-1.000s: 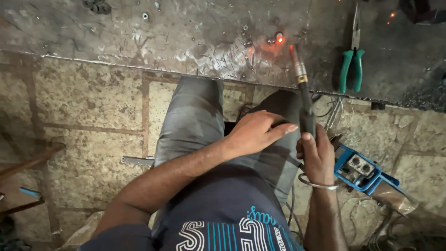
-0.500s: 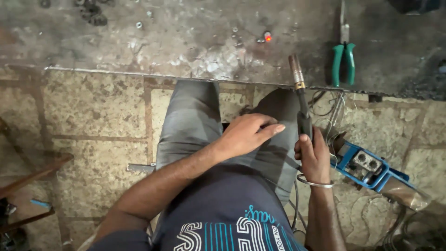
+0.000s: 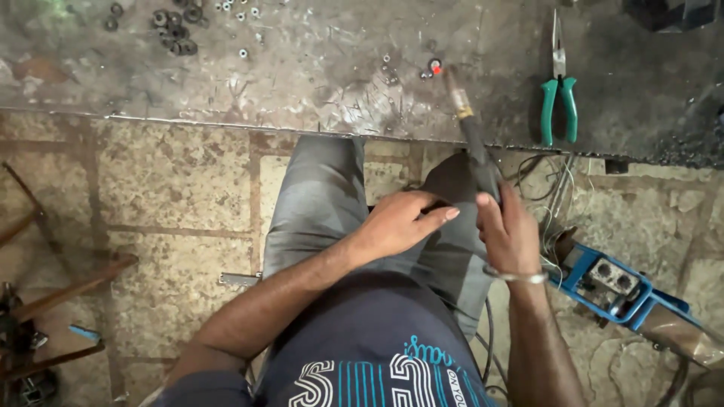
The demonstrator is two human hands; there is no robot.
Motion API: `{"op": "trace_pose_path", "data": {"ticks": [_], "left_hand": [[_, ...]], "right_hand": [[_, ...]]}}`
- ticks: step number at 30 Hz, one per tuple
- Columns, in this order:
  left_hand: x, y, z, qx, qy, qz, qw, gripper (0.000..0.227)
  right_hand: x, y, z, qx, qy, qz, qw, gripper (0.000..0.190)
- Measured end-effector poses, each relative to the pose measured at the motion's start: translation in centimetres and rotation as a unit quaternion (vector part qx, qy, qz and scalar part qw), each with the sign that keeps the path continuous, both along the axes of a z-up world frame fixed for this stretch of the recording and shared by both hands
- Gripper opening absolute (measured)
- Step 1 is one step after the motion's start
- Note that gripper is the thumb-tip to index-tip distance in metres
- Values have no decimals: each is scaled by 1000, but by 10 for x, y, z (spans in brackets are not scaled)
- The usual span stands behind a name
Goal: The person welds small metal pieces onto a larger metal sheet using a welding torch. They use pliers to pick up and position the pieces, then weld them in place, repeating the process several times.
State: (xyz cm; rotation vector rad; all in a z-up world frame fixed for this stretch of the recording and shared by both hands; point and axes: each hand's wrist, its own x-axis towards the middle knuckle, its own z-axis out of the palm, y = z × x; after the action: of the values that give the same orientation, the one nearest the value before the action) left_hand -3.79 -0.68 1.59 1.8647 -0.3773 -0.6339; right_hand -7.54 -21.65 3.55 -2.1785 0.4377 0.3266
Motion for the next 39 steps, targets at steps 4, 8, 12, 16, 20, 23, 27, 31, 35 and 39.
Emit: {"op": "trace_pose_path", "data": {"ticks": [4,8,12,16,20,23,27,31,35,39], "left_hand": [[-1,1,3,36,34,-10,999,48],[-1,7,2,22,27,-6,999,49],[0,12,-8,0,4,19,1000,48],[0,11,-6,-4,2,7,1000,48],[-2,9,-4,35,27,-9,999,50],[-2,13,1,35,30,-10,999,50],[-6,20,-8,-10,22,15,1000,48],[-5,21,-10,-6,19,22,1000,48],[-1,18,-3,14,28,4,999,47],[-1,19,1,-17,34,4,999,47]], "right_hand": [[23,9,0,-13,9,5,1000,51],[12,6,-2,-32,-4,1,999,49],[0,7,9,-8,-15,-6,1000,49],[6,7,2,-8,-8,-2,1000,53],[14,8,-3,-14,-13,9,1000,53],[16,12,-1,-14,-16,5,1000,52],[6,6,-3,-15,-11,-11,1000,49],[3,4,-3,0,-20,-8,1000,48],[6,4,-4,3,-20,0,1000,47],[12,7,-5,15,-19,-4,1000,44]]}}
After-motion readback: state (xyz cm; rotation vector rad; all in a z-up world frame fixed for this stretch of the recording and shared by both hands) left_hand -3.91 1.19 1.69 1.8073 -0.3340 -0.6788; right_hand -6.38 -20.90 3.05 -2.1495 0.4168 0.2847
